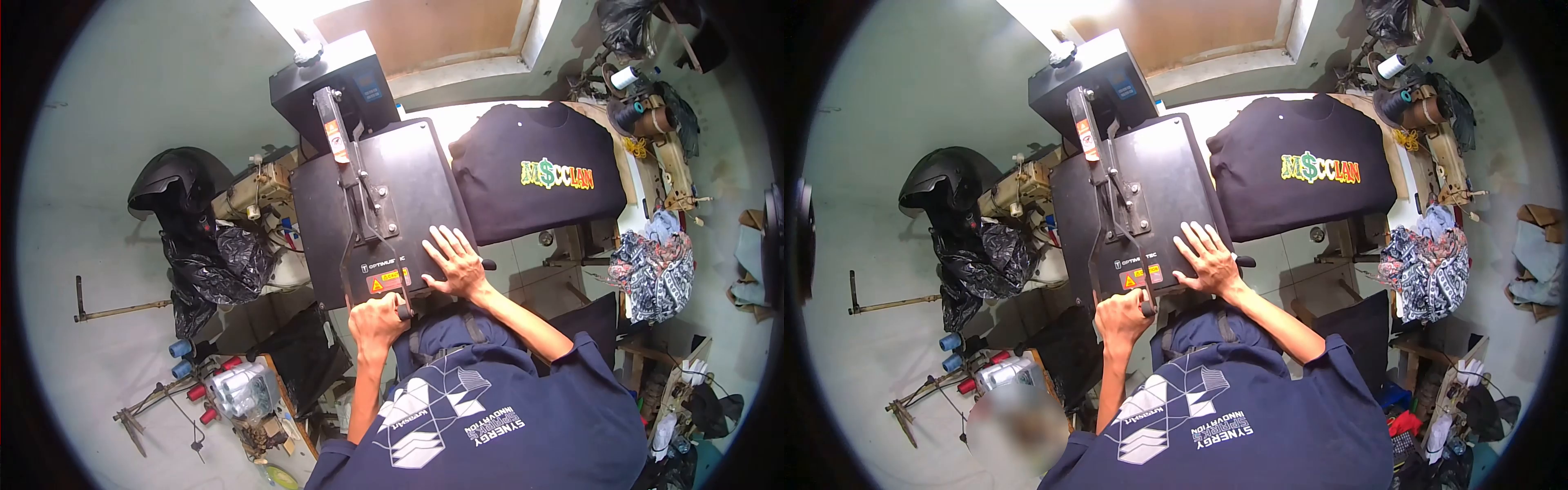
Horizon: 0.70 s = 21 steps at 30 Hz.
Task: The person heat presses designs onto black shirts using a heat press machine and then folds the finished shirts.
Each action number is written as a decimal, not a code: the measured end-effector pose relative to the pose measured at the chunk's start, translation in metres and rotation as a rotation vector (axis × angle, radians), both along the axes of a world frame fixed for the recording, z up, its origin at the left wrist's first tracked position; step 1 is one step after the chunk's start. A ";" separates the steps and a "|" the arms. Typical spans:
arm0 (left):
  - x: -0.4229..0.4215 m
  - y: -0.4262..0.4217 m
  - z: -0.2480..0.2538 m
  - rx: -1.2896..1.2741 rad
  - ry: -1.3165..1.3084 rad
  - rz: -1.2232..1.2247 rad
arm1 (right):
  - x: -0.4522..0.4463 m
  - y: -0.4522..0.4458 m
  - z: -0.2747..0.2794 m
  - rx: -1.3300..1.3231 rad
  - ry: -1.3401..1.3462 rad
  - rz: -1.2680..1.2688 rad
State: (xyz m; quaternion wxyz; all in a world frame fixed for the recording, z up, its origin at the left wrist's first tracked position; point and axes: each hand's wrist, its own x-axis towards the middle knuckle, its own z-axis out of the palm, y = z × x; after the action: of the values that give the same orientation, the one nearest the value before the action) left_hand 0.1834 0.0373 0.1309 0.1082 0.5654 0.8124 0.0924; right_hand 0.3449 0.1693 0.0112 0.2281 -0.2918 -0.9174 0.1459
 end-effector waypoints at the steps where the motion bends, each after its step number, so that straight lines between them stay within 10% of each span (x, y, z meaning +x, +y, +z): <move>1: 0.000 0.000 0.000 -0.003 0.009 0.000 | 0.000 0.000 0.000 -0.001 0.003 -0.001; 21: 0.000 -0.003 -0.004 0.050 0.021 -0.002 | 0.000 -0.001 0.002 0.005 0.028 -0.008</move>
State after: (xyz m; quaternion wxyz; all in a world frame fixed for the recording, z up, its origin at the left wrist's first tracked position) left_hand 0.1830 0.0346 0.1271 0.0853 0.5697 0.8104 0.1067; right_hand 0.3448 0.1685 0.0134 0.2421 -0.2927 -0.9133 0.1470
